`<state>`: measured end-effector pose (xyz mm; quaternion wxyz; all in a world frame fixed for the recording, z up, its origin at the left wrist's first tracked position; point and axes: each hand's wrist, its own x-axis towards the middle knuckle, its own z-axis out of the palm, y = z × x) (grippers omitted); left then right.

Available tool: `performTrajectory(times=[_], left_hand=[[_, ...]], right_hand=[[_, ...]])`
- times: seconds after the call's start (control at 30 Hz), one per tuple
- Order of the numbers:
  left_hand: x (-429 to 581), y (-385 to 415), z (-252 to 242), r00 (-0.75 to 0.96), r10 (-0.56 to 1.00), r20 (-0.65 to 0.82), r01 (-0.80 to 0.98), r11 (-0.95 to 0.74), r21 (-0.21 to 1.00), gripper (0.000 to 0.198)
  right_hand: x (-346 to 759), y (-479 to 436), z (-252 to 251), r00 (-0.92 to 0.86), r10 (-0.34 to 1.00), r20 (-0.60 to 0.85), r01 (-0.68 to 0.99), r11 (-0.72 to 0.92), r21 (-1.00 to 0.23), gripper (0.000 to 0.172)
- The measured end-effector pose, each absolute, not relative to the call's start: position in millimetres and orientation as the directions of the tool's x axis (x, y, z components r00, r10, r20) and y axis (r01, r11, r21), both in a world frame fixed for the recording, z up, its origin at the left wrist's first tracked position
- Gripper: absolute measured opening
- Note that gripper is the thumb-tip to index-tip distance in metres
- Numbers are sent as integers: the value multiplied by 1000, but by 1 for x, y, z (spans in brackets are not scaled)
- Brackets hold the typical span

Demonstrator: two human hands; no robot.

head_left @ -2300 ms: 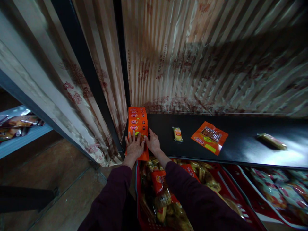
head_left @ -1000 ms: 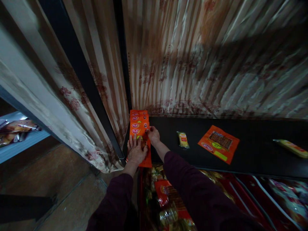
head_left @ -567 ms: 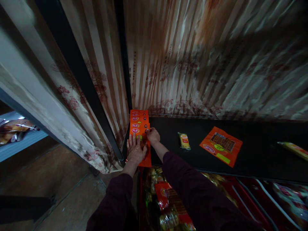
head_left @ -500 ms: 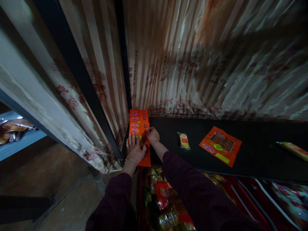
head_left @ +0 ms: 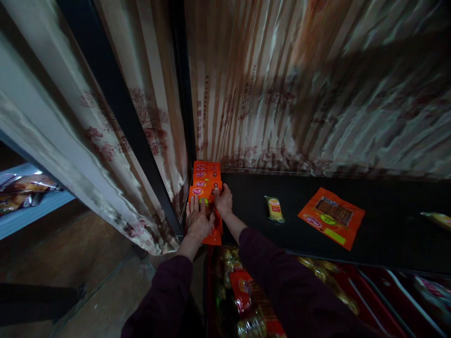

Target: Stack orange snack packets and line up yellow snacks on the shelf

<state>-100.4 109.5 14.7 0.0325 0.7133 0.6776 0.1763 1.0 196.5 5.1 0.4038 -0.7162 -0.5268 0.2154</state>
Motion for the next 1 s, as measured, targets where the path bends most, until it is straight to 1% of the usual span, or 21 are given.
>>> performTrajectory(times=[0.07,0.13,0.27,0.3,0.43,0.53,0.67,0.87,1.0], left_hand=[[-102,112,15,22,981,194,951,-80,299,64],[-103,116,15,20,981,191,947,-80,310,62],[-105,126,13,-43,981,189,937,-26,347,57],[-105,128,12,-58,980,188,934,-14,357,57],[-104,136,10,-78,973,218,931,-7,366,59],[-104,141,8,-73,967,244,935,-18,353,59],[-103,146,9,-73,963,260,937,-23,348,59],[-101,149,19,-90,971,223,922,-4,388,60],[-101,150,20,-105,969,225,923,11,385,59]], right_hand=[[0,202,3,348,933,90,524,-114,-844,59],[1,208,3,342,935,94,511,-101,-854,61],[2,219,7,272,938,213,578,18,-816,61],[2,221,8,264,943,203,589,9,-808,61],[1,221,11,265,962,67,622,-117,-774,59],[-1,217,13,259,965,26,642,-152,-751,54],[-3,214,14,275,961,10,652,-178,-737,49],[-2,213,14,307,952,9,623,-194,-757,59],[-5,212,13,279,960,40,646,-157,-747,56]])
